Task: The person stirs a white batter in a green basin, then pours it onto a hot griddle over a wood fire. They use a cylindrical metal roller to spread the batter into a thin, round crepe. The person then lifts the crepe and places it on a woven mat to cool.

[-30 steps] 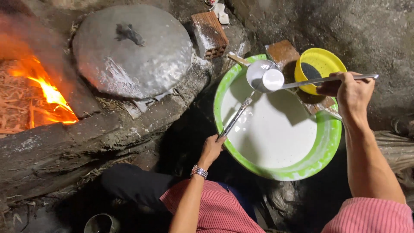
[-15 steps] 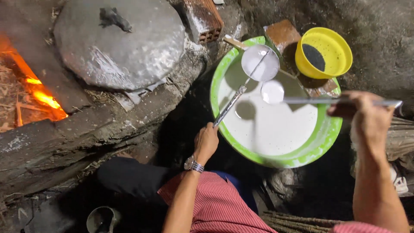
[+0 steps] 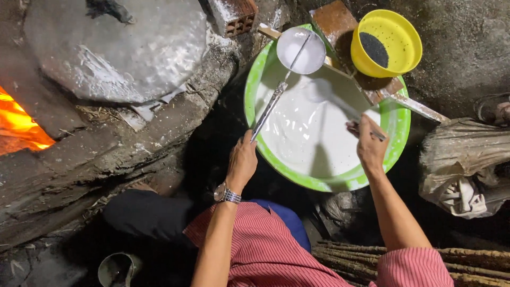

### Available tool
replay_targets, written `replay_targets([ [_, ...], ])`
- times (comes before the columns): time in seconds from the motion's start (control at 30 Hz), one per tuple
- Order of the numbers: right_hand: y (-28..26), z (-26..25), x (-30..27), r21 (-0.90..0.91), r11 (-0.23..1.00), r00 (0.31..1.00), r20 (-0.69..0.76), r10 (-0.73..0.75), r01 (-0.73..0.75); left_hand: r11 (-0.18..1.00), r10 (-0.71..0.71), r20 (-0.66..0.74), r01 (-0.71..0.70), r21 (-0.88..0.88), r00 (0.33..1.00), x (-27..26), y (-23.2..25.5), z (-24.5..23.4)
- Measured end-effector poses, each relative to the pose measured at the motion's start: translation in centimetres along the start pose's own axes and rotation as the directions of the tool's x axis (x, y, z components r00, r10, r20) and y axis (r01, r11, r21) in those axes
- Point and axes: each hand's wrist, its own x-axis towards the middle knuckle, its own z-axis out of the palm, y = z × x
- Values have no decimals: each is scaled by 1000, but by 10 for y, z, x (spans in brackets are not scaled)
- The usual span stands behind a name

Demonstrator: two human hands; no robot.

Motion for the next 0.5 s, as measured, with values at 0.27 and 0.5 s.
replay_targets([
  [0.27,-11,-60,-26,-795,589,985,69,-155,148,997,48,93,-53,59,995,4,-24,18],
  [0.5,-56,-59,-57,-808,588,995,12,99,-49,997,12,67,-17,75,998,1,-19,14],
])
